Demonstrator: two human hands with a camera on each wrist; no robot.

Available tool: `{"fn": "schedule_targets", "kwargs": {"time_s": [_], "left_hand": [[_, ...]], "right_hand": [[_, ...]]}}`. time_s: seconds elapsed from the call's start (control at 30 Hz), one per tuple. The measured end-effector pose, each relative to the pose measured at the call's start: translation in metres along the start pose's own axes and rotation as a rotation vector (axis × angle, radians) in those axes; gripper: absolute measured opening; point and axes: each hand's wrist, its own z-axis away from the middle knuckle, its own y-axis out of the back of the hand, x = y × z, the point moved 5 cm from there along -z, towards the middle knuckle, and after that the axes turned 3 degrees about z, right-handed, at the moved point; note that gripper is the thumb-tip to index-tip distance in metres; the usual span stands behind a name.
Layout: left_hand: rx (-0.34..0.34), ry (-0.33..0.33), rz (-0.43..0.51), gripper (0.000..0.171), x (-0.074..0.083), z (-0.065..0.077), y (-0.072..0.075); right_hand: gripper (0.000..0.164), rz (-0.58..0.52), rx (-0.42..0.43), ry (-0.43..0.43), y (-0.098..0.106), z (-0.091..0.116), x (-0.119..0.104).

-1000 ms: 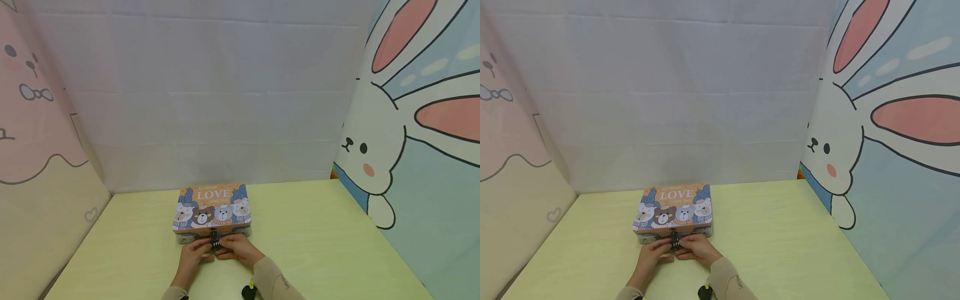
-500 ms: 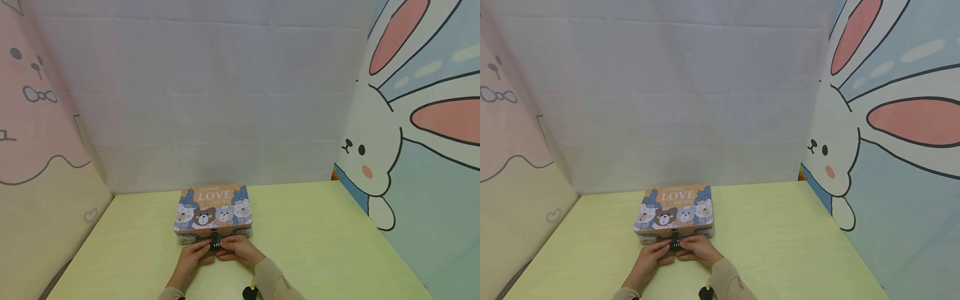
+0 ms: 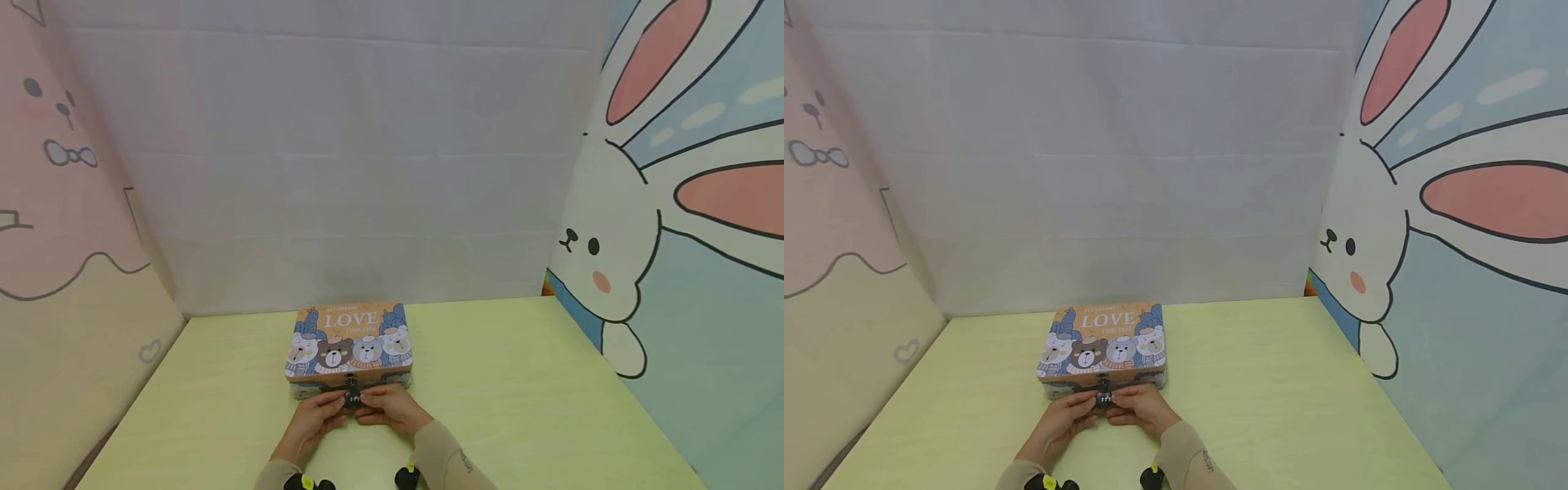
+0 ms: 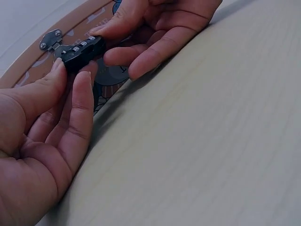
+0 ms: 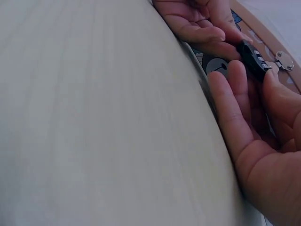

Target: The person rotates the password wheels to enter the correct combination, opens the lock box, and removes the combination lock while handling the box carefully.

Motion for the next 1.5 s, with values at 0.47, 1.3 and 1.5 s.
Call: {"fn": "schedule_targets", "kwargs": {"time_s": [0.47,1.3,1.5], "left_hand": [[0.019,0.052,0.001,0.015,0.003,-0.003,-0.001],[0.200,0.057,0.011,0.011,0.006,-0.003,0.003],[0.156,0.096,0.020,0.011,0.007,-0.001,0.002]], "right_hand": [[0.023,-0.031,0.011,0.002,0.000,-0.001,0.001],[0.023,-0.120,0.181,0.172,-0.020,0.009,0.004],[0.024,-0.149,0.213,0.170,-0.022,0.013,0.008]]}}
